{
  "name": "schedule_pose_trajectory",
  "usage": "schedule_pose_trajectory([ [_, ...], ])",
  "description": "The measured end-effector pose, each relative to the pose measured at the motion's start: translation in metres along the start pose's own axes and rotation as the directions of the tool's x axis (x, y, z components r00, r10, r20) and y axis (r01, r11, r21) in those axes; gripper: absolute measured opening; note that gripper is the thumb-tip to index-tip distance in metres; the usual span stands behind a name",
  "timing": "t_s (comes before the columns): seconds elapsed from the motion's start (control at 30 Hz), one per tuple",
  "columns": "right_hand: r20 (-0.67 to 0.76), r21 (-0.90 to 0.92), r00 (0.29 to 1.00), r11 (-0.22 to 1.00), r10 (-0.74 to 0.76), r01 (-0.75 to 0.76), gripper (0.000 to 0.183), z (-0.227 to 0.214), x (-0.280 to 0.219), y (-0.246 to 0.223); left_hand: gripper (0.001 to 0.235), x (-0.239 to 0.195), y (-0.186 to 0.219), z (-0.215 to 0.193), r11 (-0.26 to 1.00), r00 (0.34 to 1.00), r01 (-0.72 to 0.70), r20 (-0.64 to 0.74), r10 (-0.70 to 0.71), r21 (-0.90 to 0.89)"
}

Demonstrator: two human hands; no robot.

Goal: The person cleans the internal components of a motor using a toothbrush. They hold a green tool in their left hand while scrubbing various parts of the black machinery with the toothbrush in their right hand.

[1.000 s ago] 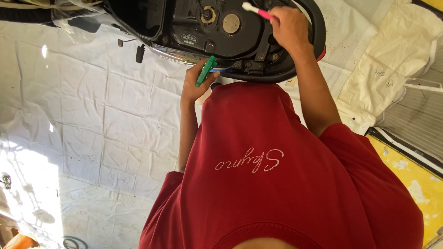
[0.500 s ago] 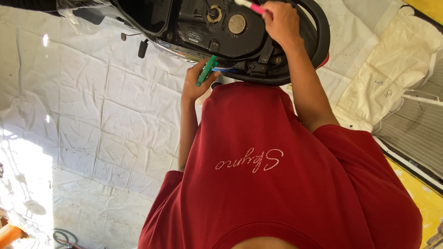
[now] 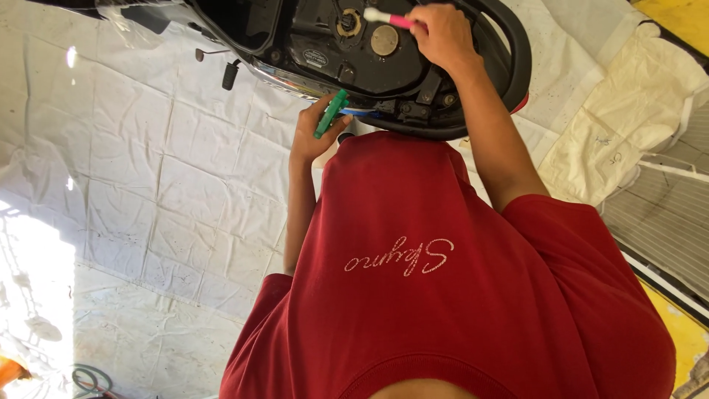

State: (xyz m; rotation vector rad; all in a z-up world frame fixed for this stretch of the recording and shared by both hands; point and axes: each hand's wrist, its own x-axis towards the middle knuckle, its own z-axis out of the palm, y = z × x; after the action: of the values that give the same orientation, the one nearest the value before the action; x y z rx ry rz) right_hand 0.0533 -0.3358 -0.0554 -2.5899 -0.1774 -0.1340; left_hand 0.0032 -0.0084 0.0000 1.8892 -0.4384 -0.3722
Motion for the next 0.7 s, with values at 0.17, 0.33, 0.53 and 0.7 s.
schedule_pose_trajectory([
  [0.17, -0.102, -0.053, 0.995, 0.998, -0.023, 0.017, 0.020, 0.001, 0.009, -0.002, 0.040, -0.001, 0.001, -0.002, 1.000, 1.000, -0.012, 0.002, 0.012, 0.008],
  [0.33, -0.240, -0.143, 0.970, 0.990, -0.050, 0.015, 0.014, 0.010, 0.006, 0.009, 0.038, -0.004, 0.006, 0.002, 1.000, 1.000, -0.005, -0.027, 0.005, 0.014],
  [0.53, -0.128, -0.052, 0.992, 0.999, -0.009, 0.003, 0.016, -0.001, 0.007, -0.008, 0.039, -0.010, 0.010, 0.010, 0.999, 0.998, 0.045, -0.033, -0.045, 0.012],
  [0.7, -0.121, 0.004, 0.992, 0.999, -0.036, 0.037, 0.016, 0.008, 0.006, 0.002, 0.037, -0.014, 0.018, 0.026, 0.997, 0.998, 0.044, -0.051, -0.041, 0.063],
])
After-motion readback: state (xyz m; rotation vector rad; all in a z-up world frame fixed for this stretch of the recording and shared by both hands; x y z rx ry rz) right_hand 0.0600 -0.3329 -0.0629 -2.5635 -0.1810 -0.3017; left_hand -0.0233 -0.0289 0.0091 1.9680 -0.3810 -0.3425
